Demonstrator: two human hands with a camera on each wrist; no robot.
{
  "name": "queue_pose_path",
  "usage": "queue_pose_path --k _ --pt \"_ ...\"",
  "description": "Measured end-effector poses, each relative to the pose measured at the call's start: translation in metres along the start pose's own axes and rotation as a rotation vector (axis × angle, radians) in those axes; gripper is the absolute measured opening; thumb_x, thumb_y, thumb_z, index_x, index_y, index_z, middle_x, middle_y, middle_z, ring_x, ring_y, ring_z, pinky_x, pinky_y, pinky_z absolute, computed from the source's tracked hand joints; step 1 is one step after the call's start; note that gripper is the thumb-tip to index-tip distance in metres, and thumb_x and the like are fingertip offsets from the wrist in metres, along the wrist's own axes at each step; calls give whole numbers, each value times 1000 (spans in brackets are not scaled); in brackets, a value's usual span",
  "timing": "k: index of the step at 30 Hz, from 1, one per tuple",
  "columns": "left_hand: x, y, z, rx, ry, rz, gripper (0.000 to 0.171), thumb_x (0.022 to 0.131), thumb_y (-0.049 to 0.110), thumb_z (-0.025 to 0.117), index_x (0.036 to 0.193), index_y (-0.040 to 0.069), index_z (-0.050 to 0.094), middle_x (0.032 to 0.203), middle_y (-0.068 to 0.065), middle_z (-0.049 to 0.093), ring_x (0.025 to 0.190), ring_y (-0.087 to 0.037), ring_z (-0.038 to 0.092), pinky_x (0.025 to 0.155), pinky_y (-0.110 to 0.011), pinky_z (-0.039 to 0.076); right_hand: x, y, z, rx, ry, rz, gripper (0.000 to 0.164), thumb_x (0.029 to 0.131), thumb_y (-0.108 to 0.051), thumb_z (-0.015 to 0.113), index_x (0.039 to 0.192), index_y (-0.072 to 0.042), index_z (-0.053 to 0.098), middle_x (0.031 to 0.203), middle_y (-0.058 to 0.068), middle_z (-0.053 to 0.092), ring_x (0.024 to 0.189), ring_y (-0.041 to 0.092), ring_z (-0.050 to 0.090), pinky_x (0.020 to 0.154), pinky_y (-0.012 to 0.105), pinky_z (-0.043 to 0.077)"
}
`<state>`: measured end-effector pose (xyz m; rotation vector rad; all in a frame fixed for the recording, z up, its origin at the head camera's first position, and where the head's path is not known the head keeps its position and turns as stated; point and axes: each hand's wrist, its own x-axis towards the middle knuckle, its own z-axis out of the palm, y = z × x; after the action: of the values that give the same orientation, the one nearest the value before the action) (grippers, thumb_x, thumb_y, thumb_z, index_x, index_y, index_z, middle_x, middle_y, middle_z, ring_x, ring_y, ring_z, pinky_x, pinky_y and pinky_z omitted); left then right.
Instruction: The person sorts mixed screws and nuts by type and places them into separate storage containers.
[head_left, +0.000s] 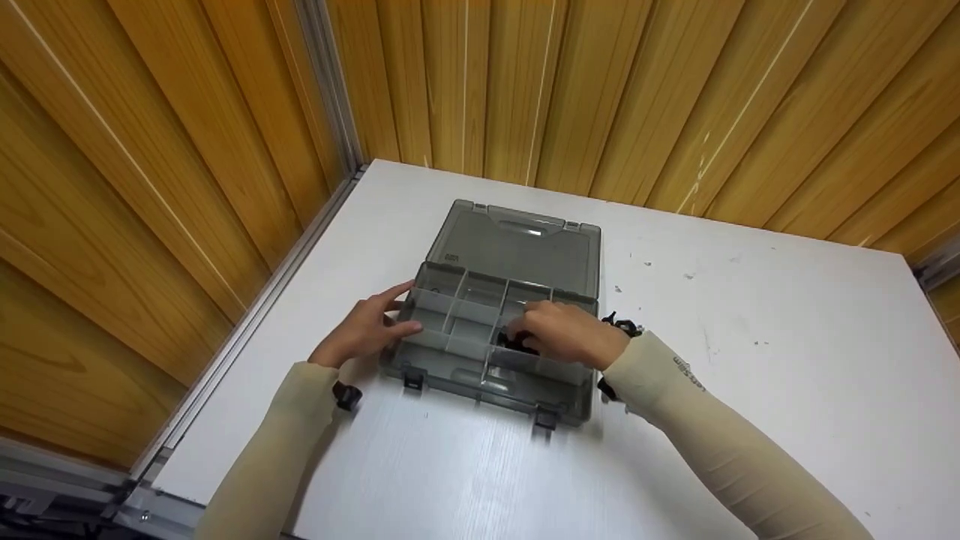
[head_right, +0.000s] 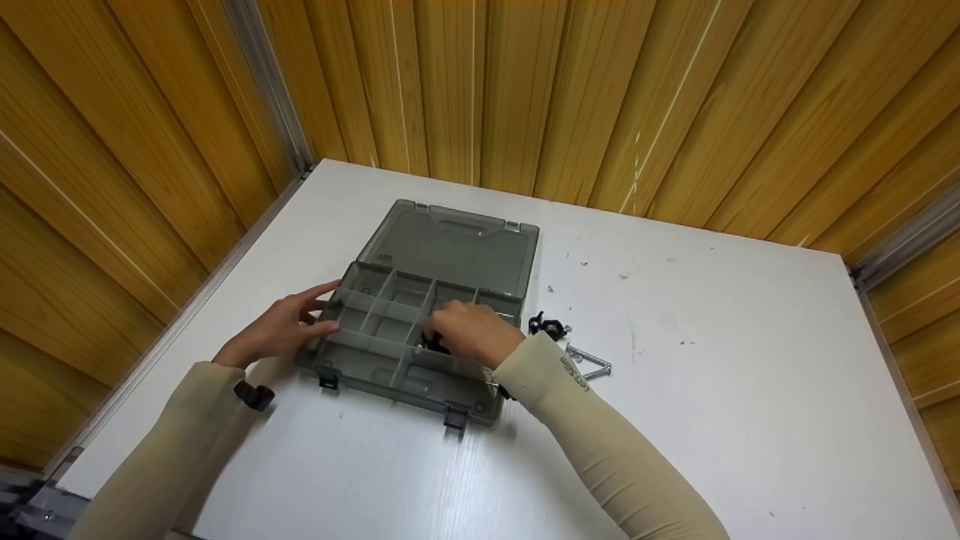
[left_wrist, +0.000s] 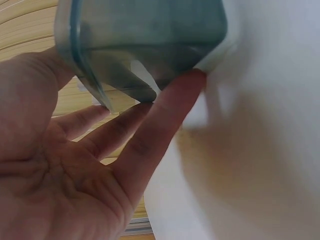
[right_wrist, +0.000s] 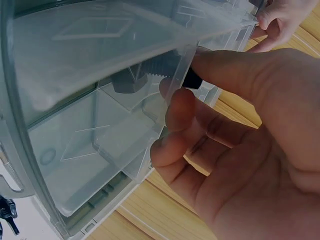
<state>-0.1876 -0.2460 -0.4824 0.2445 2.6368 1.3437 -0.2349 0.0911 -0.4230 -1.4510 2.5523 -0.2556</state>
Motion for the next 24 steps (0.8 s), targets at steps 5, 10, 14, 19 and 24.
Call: queue_pose_path --k 5,10,14,19,24 --pt "1 0 0 14 -1 2 81 97 32 75 163 17 31 151 -27 48 124 -41 61 97 -55 53 0 0 0 0 -2 0 13 96 -3 70 100 -13 78 91 2 67 84 19 62 72 39 55" --pt "1 -1 0 16 -2 -3 81 97 33 74 163 18 31 152 -26 47 126 -41 60 98 -55 52 0 -2 0 5 -1 3 26 98 1 64 107 -17 80 90 2 67 83 17 61 69 37 54" --pt "1 -1 0 21 0 3 81 97 34 74 163 16 31 152 -27 47 126 -42 60 98 -56 52 0 -1 1 11 8 23 35 98 4 59 115 -18 80 94 2 69 84 18 62 68 37 54" --pt "1 -1 0 18 1 8 81 97 33 74 163 15 31 153 -27 46 126 -42 60 98 -55 51 -1 0 2 17 20 34 36 98 4 59 119 -18 79 100 3 71 88 18 65 70 36 56" --pt "0 -1 0 5 -3 -5 82 97 32 74 164 17 30 151 -28 48 124 -41 62 96 -54 53 -5 3 0 50 43 20 36 98 5 60 122 -15 77 105 5 72 92 19 67 75 36 57"
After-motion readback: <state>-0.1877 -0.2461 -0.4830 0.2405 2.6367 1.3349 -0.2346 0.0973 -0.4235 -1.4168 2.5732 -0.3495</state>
